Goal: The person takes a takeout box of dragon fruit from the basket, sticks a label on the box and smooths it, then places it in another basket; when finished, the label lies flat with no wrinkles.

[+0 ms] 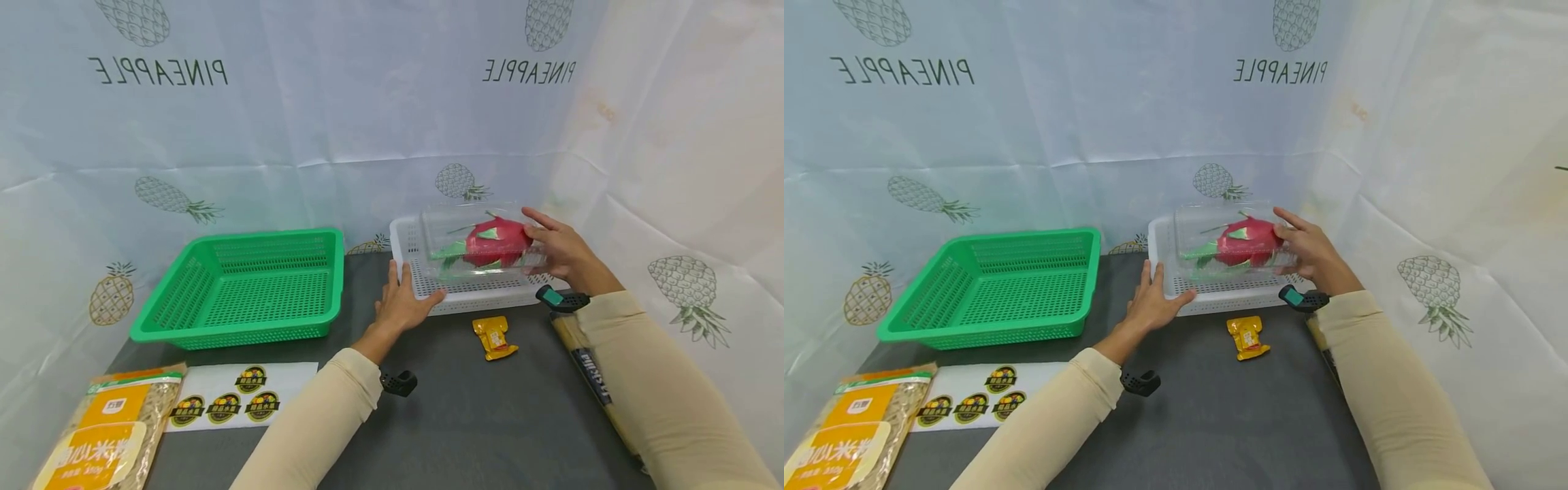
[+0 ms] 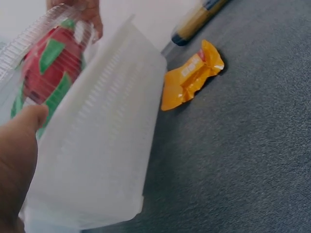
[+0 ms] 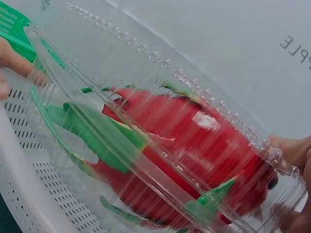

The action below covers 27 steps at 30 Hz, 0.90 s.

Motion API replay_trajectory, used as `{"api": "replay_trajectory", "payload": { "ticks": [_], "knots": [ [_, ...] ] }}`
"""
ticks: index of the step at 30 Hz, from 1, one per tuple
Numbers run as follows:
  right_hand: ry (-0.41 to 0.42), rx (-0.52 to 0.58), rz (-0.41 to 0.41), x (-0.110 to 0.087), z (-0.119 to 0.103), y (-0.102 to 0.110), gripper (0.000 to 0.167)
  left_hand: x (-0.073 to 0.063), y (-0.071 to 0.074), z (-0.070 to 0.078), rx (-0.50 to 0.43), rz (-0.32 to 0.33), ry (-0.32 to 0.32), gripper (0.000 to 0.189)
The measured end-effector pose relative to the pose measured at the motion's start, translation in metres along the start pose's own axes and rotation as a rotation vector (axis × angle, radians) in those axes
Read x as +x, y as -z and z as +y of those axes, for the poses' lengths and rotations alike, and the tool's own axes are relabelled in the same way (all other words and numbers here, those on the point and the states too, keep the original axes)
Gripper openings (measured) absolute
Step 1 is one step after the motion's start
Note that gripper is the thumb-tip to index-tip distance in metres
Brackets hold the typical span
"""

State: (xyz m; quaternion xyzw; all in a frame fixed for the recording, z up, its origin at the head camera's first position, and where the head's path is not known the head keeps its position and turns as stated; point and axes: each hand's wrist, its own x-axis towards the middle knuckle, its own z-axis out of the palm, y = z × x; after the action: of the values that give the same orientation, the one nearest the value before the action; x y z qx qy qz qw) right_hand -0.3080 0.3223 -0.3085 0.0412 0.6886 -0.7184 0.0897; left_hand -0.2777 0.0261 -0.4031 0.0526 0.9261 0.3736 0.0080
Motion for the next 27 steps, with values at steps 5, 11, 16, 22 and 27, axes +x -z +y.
{"api": "replay_trajectory", "payload": {
  "ticks": [5, 11, 16, 22, 27],
  "knots": [
    [0.002, -0.006, -0.013, -0.004, -0.002, 0.000, 0.063, -0.002, 0.008, -0.001, -0.055, -0.026, -0.021, 0.106],
    [0.027, -0.019, -0.020, -0.008, -0.004, -0.004, 0.063, -0.002, 0.023, -0.005, -0.160, 0.020, -0.129, 0.108],
    [0.030, 0.014, -0.037, -0.013, -0.007, -0.010, 0.064, -0.005, 0.036, -0.002, -0.251, 0.066, -0.235, 0.114],
    [0.029, 0.036, -0.044, -0.018, -0.008, -0.018, 0.063, -0.008, 0.050, 0.008, -0.350, 0.054, -0.236, 0.110],
    [0.028, 0.060, -0.073, -0.023, -0.006, -0.025, 0.063, -0.008, 0.056, 0.013, -0.497, 0.040, -0.265, 0.103]
  ]
}}
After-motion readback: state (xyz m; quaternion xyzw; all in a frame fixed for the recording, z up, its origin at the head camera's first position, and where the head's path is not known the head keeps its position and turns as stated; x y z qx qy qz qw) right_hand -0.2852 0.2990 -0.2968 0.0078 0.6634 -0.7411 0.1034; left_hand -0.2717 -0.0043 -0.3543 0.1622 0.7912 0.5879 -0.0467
